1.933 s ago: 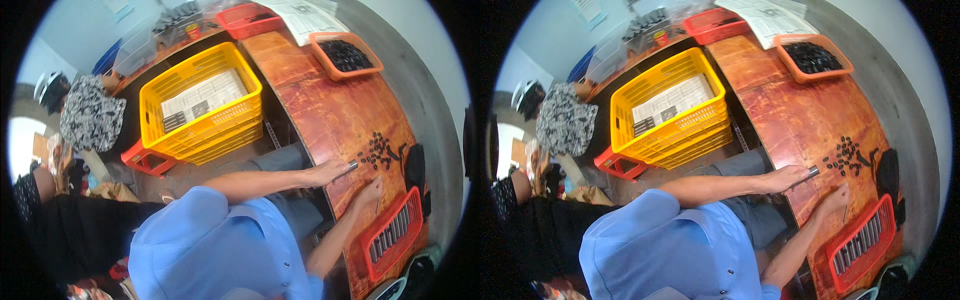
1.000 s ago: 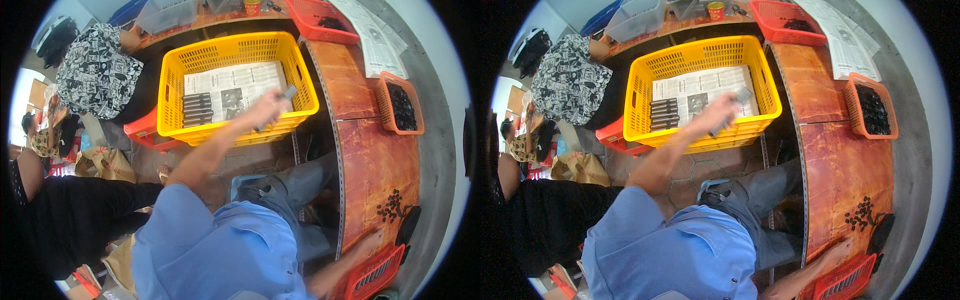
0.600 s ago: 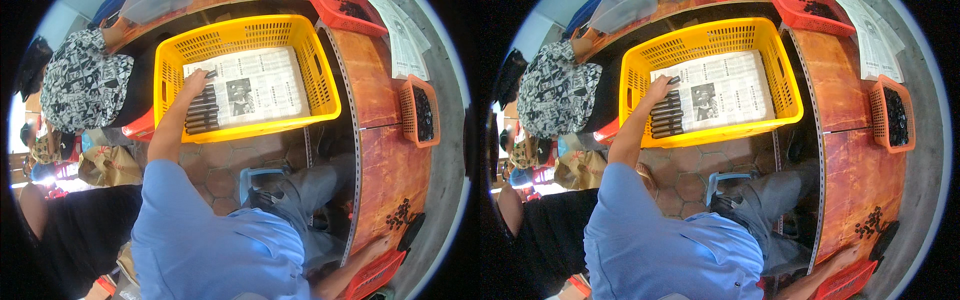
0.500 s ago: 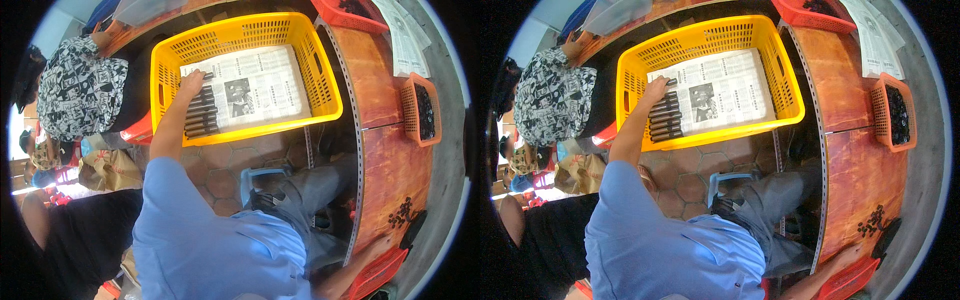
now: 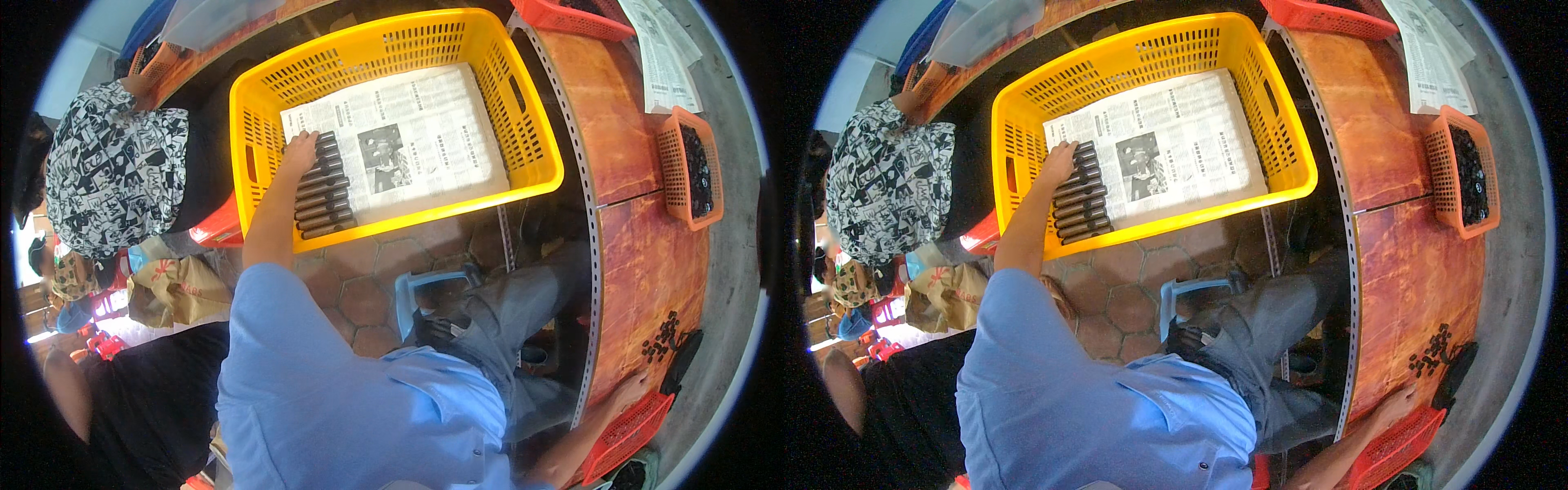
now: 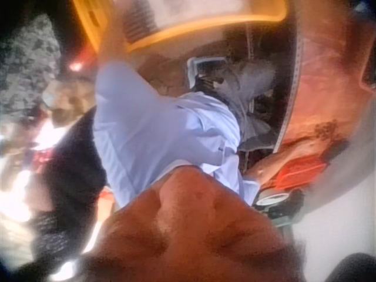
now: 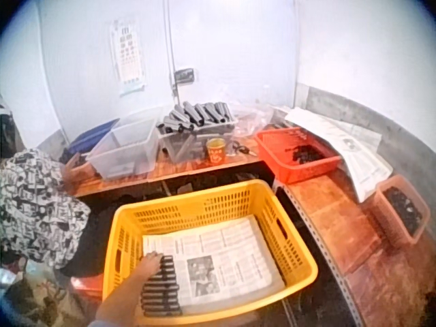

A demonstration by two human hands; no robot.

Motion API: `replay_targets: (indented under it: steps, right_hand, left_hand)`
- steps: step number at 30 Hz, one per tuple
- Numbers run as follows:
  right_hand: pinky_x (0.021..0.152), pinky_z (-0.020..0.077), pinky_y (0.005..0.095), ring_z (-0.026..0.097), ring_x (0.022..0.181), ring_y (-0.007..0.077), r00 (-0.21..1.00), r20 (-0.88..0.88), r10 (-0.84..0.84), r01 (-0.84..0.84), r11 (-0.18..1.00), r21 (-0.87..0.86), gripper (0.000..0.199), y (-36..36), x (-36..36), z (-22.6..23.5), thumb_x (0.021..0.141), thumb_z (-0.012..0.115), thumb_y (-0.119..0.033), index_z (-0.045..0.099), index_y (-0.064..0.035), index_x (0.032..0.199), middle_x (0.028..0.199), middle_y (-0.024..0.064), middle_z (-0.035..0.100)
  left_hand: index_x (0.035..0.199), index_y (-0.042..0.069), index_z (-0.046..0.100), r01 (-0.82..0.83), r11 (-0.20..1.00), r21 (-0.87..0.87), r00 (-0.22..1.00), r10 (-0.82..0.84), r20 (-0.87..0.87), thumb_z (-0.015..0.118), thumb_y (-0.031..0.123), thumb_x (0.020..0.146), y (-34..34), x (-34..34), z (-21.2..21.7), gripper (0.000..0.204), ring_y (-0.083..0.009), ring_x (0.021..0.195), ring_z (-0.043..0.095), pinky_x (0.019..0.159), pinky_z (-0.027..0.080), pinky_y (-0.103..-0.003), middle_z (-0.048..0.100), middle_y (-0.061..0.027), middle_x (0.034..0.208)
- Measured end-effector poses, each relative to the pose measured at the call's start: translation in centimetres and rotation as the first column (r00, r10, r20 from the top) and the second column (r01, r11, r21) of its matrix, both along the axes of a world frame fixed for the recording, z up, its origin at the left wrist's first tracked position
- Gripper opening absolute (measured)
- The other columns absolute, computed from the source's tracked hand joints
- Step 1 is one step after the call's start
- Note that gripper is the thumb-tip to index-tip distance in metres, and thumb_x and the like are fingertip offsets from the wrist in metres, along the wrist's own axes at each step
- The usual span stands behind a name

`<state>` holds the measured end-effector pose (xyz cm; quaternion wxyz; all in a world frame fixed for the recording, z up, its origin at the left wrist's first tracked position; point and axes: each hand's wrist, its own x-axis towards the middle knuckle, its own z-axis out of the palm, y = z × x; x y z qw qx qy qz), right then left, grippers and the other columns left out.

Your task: The person assembles small black components into cylindrical metal tubes at a wooden workbench. They pick up each component, insert it into a tube, and place the tube into a red basket. Another person sits nearby and handles similar components.

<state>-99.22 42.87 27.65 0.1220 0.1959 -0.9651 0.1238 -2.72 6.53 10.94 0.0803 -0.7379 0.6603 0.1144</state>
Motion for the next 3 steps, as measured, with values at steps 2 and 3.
replay_targets:
  steps: [2, 3]
  right_hand:
    - [0.094, 0.0498, 0.0555, 0.066, 0.108, 0.0464, 1.0, 0.018, 0.002, -0.002, 1.0, -0.017, 0.061, 0.0, 0.1, -0.2, 0.103, 0.047, -0.057, 0.074, -0.0063, 0.125, 0.122, 0.0225, 0.071]
    - [0.094, 0.0498, 0.0555, 0.066, 0.108, 0.0464, 1.0, 0.02, 0.001, -0.001, 1.0, -0.015, 0.061, 0.1, 0.1, -0.2, 0.103, 0.047, -0.057, 0.074, -0.0063, 0.125, 0.122, 0.0225, 0.071]
  left_hand:
    - [0.142, 0.006, 0.054, -0.014, 1.0, -0.019, 1.0, 0.014, -0.012, 0.066, 0.004, 0.091, 0.3, 0.3, 0.1, 0.052, -0.0389, 0.127, 0.056, 0.107, 0.048, -0.047, 0.058, -0.0191, 0.135]
    - [0.143, 0.007, 0.053, -0.013, 0.999, -0.052, 1.0, 0.012, -0.024, 0.067, 0.004, 0.091, 0.5, 1.1, -1.1, 0.054, -0.0387, 0.128, 0.055, 0.109, 0.048, -0.047, 0.057, -0.0192, 0.137]
